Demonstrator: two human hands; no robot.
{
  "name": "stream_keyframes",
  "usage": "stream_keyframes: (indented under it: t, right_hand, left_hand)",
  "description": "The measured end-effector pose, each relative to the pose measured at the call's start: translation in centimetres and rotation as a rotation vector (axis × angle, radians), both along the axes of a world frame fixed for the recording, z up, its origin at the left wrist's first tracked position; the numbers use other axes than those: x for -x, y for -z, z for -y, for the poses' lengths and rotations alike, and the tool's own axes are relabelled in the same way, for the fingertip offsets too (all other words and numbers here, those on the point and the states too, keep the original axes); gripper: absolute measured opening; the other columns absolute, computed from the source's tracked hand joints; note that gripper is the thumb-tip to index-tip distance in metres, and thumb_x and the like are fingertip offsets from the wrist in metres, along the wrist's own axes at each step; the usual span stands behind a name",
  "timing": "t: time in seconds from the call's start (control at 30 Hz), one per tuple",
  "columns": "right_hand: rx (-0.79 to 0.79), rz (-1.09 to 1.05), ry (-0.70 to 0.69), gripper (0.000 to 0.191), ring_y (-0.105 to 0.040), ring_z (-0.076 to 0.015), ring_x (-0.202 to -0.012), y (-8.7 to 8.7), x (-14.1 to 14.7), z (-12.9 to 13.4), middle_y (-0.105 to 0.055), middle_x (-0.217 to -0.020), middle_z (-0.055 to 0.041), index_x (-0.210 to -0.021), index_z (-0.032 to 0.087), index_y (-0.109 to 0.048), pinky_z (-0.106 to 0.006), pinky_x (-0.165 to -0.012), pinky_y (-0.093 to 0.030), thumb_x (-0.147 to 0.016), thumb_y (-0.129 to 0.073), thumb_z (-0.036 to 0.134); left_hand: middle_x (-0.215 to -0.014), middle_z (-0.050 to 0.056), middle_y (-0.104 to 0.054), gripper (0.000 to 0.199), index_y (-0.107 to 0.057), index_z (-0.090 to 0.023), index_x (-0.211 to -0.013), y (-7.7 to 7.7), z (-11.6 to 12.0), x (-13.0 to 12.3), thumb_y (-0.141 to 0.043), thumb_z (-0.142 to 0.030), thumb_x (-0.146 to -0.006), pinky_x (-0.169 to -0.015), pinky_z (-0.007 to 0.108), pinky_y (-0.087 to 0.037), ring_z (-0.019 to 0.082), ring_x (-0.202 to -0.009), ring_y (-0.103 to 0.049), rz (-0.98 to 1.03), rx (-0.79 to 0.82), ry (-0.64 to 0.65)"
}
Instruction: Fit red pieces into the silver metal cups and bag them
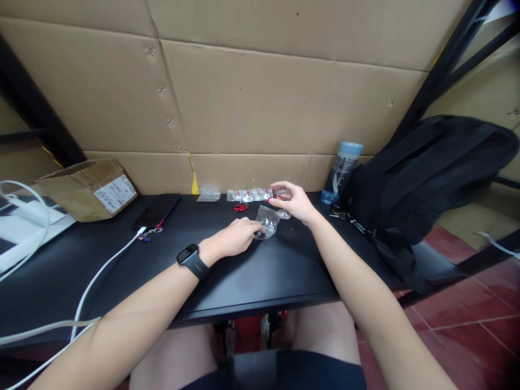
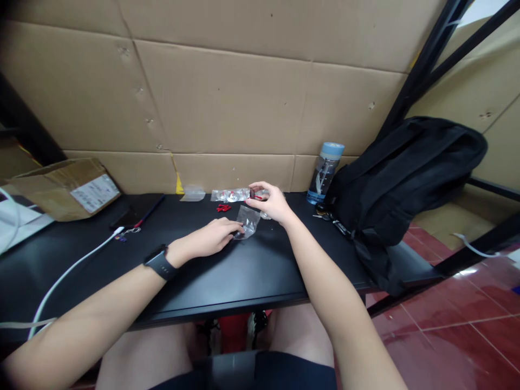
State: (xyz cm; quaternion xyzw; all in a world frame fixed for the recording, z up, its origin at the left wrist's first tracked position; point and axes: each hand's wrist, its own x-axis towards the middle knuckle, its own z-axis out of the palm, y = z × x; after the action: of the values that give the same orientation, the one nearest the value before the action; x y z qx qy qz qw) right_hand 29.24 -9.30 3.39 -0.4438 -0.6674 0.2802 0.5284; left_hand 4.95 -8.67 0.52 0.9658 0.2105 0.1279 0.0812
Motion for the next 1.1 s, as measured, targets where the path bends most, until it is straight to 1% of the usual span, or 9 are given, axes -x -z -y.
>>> stream_keyframes:
  t: [0.13,0.27,0.4,0.53,0.6,0.73,0.83,0.97,1.1]
  right_hand:
    - [-0.006,0.280,-0.024,0.046,-0.064,-0.0168,-0.081,-0.2,-0.6,0.5,-0.069,-0.108,-0.0056,-0.112,0.022,-0.072,-0.033,-0.080,-0.055,-0.071,-0.085,0.034]
    - [-0.062,0.566,-0.034,0.040,-0.061,-0.0158,-0.077,-0.7,-0.7,1.0,-0.068,-0.102,-0.0042,-0.107,0.022,-0.074,-0.030,-0.074,-0.051,-0.069,-0.085,0.027]
    - [-0.060,0.615,-0.061,0.039,-0.061,-0.0163,-0.078,-1.4,-0.5,1.5,-0.070,-0.101,-0.0045,-0.110,0.022,-0.074,-0.029,-0.073,-0.049,-0.072,-0.082,0.027]
    - [0.027,0.741,-0.110,0.039,-0.062,-0.0158,-0.073,-2.0,-0.9,2.0,-0.071,-0.092,-0.0032,-0.108,0.020,-0.074,-0.027,-0.070,-0.047,-0.072,-0.083,0.030]
    - [0.107,0.813,-0.144,0.041,-0.062,-0.0157,-0.071,-2.1,-1.2,2.2,-0.072,-0.090,-0.0023,-0.107,0.020,-0.073,-0.026,-0.067,-0.046,-0.070,-0.085,0.033]
    - [0.225,0.865,-0.195,0.042,-0.065,-0.0166,-0.070,-2.1,-1.5,2.4,-0.073,-0.087,-0.0009,-0.101,0.022,-0.074,-0.025,-0.064,-0.045,-0.066,-0.088,0.040]
    - [0.284,0.871,-0.238,0.043,-0.066,-0.0167,-0.069,-2.0,-1.2,2.5,-0.074,-0.084,0.0001,-0.099,0.023,-0.074,-0.025,-0.062,-0.045,-0.065,-0.088,0.044]
    - [0.322,0.938,-0.175,0.042,-0.066,-0.0177,-0.066,-1.9,-0.9,2.5,-0.075,-0.080,-0.0003,-0.096,0.022,-0.074,-0.027,-0.060,-0.044,-0.063,-0.090,0.043]
    - [0.336,0.958,-0.122,0.041,-0.065,-0.0181,-0.064,-1.6,-0.7,2.3,-0.075,-0.078,-0.0007,-0.094,0.022,-0.074,-0.027,-0.060,-0.043,-0.061,-0.091,0.040]
  left_hand:
    - [-0.128,0.006,-0.067,0.028,-0.064,-0.026,-0.116,0.3,-0.1,0.1,-0.048,-0.018,-0.096,-0.100,0.040,-0.041,0.025,-0.122,-0.060,-0.012,-0.069,-0.056]
    - [-0.126,0.009,-0.063,0.025,-0.061,-0.026,-0.120,0.7,-0.1,-0.1,-0.048,-0.027,-0.099,-0.100,0.041,-0.039,0.024,-0.116,-0.061,-0.046,-0.089,-0.073]
    - [-0.125,0.011,-0.062,0.028,-0.058,-0.024,-0.124,1.2,0.2,-0.5,-0.046,-0.034,-0.102,-0.099,0.042,-0.039,0.025,-0.111,-0.061,-0.043,-0.129,-0.127]
    - [-0.124,0.011,-0.066,0.032,-0.058,-0.024,-0.124,0.9,0.5,-0.6,-0.047,-0.044,-0.102,-0.099,0.042,-0.039,0.028,-0.113,-0.062,-0.023,-0.045,-0.149]
    - [-0.129,0.010,-0.066,0.035,-0.060,-0.027,-0.124,0.5,0.5,-0.4,-0.046,-0.049,-0.102,-0.100,0.044,-0.039,0.030,-0.117,-0.059,-0.043,0.017,-0.137]
    - [-0.147,0.008,-0.055,0.043,-0.060,-0.038,-0.136,0.0,0.5,0.2,-0.041,-0.056,-0.102,-0.108,0.052,-0.034,0.035,-0.135,-0.046,-0.117,0.062,-0.164]
    - [-0.147,0.009,-0.053,0.048,-0.057,-0.041,-0.142,-0.2,0.5,0.4,-0.039,-0.059,-0.102,-0.111,0.055,-0.032,0.036,-0.137,-0.045,-0.142,0.078,-0.176]
    - [-0.150,0.009,-0.051,0.049,-0.051,-0.045,-0.148,-0.4,0.4,0.6,-0.041,-0.059,-0.102,-0.110,0.051,-0.035,0.033,-0.135,-0.051,-0.146,0.131,-0.117]
    - [-0.162,0.008,-0.039,0.047,-0.052,-0.049,-0.145,-0.7,0.6,0.7,-0.045,-0.059,-0.100,-0.113,0.057,-0.032,0.037,-0.146,-0.041,-0.190,0.154,-0.080]
